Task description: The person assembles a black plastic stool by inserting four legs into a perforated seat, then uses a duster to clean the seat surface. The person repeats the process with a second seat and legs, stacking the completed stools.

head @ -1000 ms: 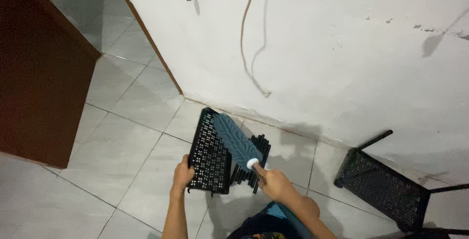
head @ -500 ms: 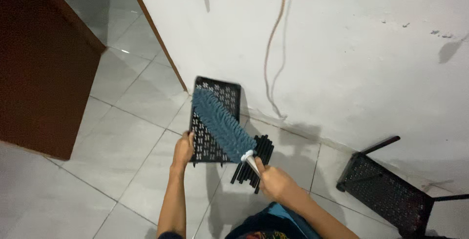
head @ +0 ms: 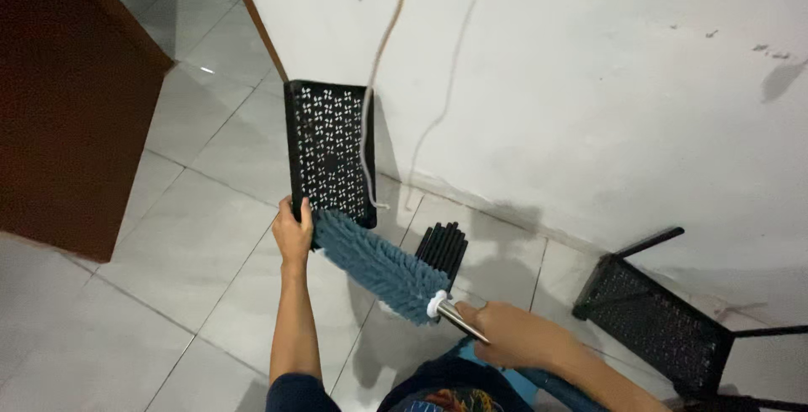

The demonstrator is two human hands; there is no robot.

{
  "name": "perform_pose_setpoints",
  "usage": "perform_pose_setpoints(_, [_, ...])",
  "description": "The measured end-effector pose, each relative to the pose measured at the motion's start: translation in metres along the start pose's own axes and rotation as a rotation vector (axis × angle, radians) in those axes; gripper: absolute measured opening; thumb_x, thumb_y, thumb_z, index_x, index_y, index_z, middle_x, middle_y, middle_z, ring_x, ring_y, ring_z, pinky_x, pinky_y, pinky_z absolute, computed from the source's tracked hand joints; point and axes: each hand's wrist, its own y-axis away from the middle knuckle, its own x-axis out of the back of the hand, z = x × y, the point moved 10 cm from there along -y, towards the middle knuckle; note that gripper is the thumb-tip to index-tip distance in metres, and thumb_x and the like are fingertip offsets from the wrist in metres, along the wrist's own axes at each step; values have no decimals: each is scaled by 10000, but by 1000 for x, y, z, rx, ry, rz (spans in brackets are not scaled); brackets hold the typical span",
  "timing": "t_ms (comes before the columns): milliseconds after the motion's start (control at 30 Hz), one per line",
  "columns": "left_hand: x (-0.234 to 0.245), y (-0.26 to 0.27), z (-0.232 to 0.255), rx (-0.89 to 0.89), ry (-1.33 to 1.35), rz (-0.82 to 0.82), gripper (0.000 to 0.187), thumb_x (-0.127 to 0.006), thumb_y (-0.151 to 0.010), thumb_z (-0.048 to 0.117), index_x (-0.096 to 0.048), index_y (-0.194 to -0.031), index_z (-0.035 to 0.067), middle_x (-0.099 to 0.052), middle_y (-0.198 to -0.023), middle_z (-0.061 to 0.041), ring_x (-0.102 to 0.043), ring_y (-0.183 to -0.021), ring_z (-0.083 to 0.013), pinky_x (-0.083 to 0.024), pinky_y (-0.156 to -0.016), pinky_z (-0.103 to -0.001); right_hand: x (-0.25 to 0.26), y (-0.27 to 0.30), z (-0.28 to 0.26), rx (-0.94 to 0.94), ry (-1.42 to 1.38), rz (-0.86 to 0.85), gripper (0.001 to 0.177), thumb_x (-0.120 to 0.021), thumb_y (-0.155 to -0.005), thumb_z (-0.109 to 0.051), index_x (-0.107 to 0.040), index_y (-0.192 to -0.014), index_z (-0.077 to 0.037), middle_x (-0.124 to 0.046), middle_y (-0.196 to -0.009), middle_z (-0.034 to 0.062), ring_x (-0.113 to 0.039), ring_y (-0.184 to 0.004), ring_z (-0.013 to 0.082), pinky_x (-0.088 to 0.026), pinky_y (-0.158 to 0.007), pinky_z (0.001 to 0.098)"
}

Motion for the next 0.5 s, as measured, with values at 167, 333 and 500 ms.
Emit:
perform_pose_setpoints(167, [-13,4,-10,8,-24,43,333,-599,-1035,266,-633,-1164,-39,-716,-927,-266,-686,-829,-456,-524,-723,-514,11,-26,27,-123,250,159,634,-534,-915,-59,-313,-1503,31,-687,-865,195,-709,-734,304,-613,-624,401])
perform_pose_setpoints(333, [-26,13,-22,32,-115,-49,327,-576,-1065,291,-632,-1156,-18,-708,-908,-272,-691,-806,-472,-536,-696,-524,21,-8,0,-50,223,206,642,-618,-857,-77,-400,-1449,40,-685,-877,233,-707,-762,358,-580,-691,453])
perform_pose_setpoints(500, [-53,35,18,-79,-337,-243,359,-598,-1024,320,-613,-1139,-20,-710,-872,-250,-688,-727,-458,-552,-643,-526,50,-53,-2,-203,308,260,673,-587,-859,-72,-344,-1480,24,-696,-892,227,-715,-808,379,-590,-711,481])
